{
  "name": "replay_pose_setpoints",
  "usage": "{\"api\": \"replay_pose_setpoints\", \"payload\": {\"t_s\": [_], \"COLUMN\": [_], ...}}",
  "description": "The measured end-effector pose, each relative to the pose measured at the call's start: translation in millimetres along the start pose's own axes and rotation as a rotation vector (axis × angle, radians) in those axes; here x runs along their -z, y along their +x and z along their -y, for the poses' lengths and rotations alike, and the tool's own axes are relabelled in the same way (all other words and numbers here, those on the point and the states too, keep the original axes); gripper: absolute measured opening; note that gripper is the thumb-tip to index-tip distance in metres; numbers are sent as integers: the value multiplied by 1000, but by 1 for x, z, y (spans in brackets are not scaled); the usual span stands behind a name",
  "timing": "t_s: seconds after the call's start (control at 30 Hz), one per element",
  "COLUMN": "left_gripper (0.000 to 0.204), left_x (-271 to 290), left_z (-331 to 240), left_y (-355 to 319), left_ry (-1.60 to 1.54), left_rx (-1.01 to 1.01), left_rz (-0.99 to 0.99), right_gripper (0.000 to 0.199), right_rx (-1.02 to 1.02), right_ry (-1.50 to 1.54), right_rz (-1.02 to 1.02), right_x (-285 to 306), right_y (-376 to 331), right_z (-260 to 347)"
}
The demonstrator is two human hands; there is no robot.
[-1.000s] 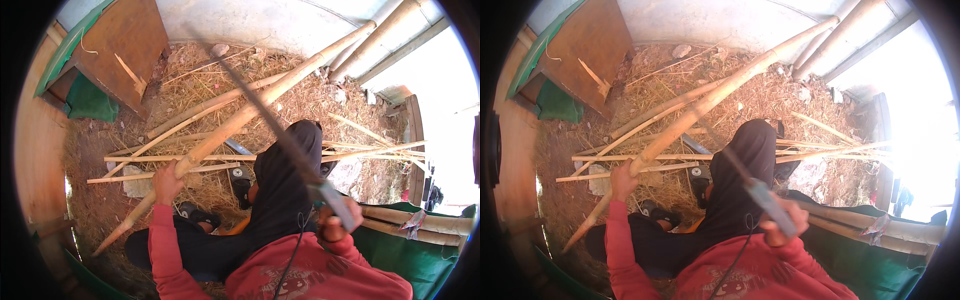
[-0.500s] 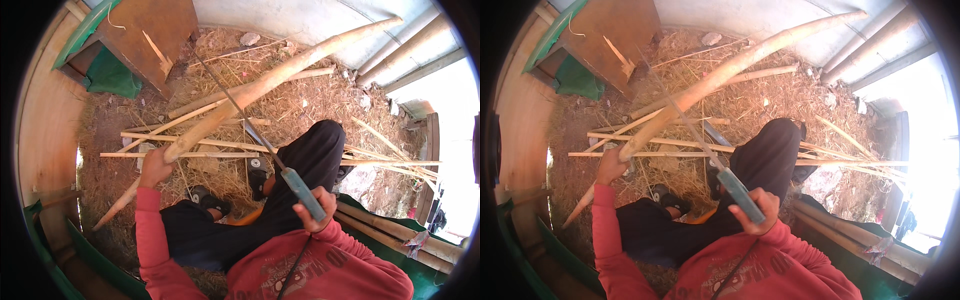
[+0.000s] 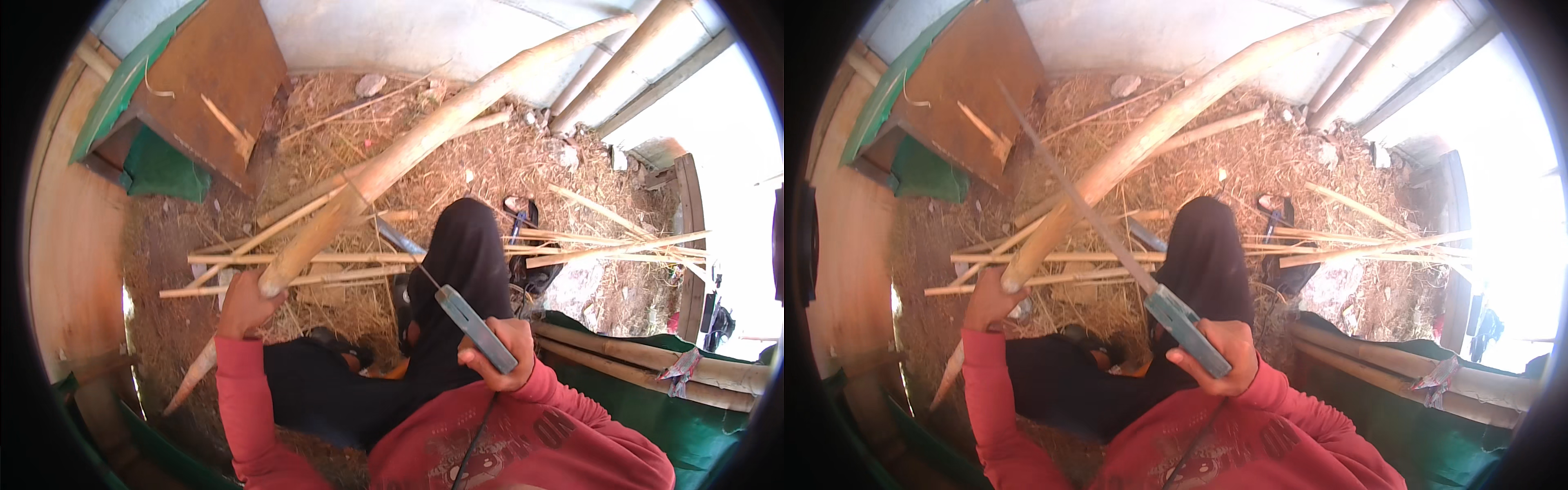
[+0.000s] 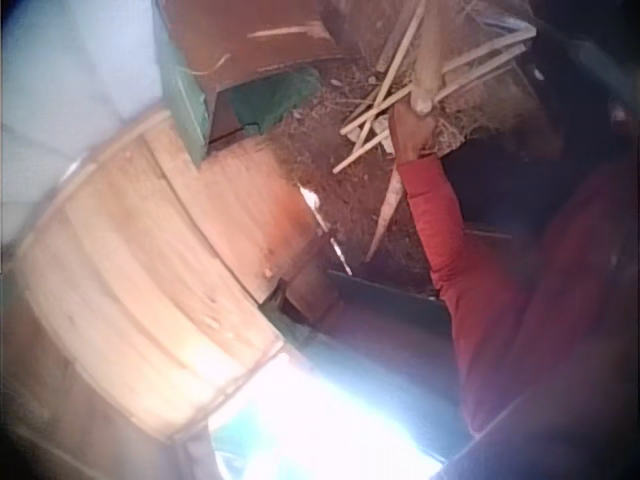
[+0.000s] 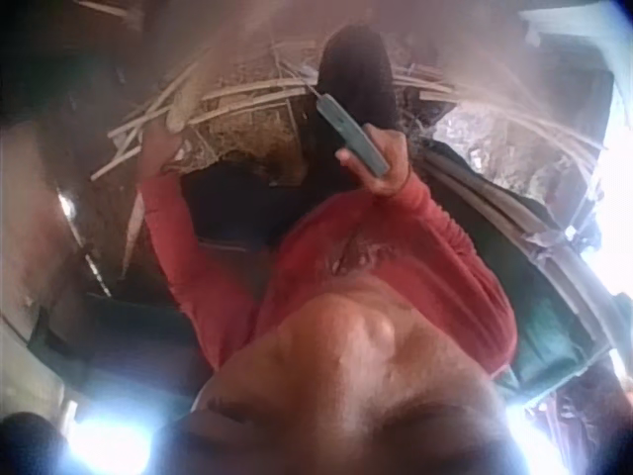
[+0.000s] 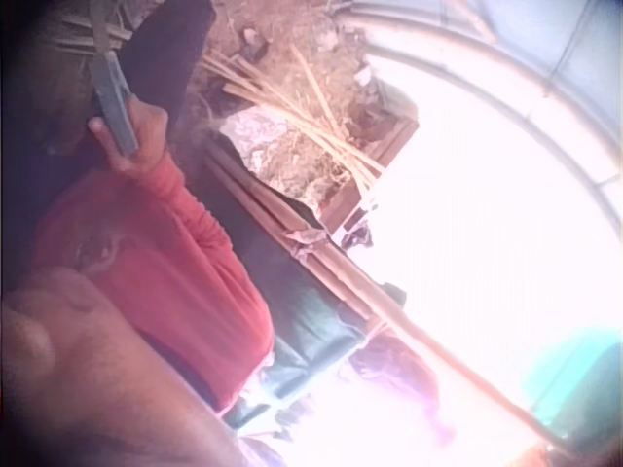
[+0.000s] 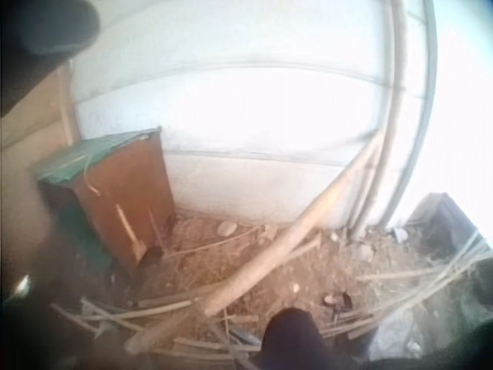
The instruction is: The person sits on the ground and uses a knife to shave the bark off a long wooden stick. They rotate the stick to remove the outer layer and then use a hand saw to cut the stick.
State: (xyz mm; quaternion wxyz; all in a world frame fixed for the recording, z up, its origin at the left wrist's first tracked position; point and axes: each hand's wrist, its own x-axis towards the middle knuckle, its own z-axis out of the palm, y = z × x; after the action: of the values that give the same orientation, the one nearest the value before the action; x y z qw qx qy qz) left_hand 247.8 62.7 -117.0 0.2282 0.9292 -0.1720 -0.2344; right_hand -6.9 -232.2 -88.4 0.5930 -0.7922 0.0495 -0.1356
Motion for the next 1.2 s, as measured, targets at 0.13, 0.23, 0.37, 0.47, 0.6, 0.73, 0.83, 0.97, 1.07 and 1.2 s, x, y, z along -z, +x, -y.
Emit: {"api": "replay_pose_setpoints", "payload": {"t_s": [0.13,0.23,0.37,0.47,0.6,0.73,0.83,0.97,1.07,1.2], "left_gripper": [35,34,36,41,50,53,51,63,68,61], "left_x": [14,15,-1,-15,-21,-23,-30,-48,-57,-78], "left_z": [-2,-14,-10,-1,3,-8,-18,-12,-33,-41], "left_y": [-14,-22,-23,-20,-18,-28,-38,-38,-28,-10], "left_ry": [55,48,114,164,192,206,231,246,280,242], "left_rx": [-39,-12,-64,-94,-55,-104,-113,-169,-260,-286], "left_rz": [-26,-6,-79,-77,-4,47,83,-66,-223,-349], "right_gripper": [32,34,31,28,26,25,24,22,24,23], "right_rx": [55,126,52,67,37,8,41,129,207,129], "right_ry": [-53,-65,-39,40,-98,-135,-186,-182,-139,-132], "right_rz": [-22,-28,-47,55,5,-20,-26,52,99,87], "right_x": [12,14,6,0,-8,-5,-7,-5,-7,-1], "right_y": [3,9,0,-12,-22,-28,-19,-12,-11,-28], "right_z": [8,15,10,2,8,10,9,-7,-20,-8]}}
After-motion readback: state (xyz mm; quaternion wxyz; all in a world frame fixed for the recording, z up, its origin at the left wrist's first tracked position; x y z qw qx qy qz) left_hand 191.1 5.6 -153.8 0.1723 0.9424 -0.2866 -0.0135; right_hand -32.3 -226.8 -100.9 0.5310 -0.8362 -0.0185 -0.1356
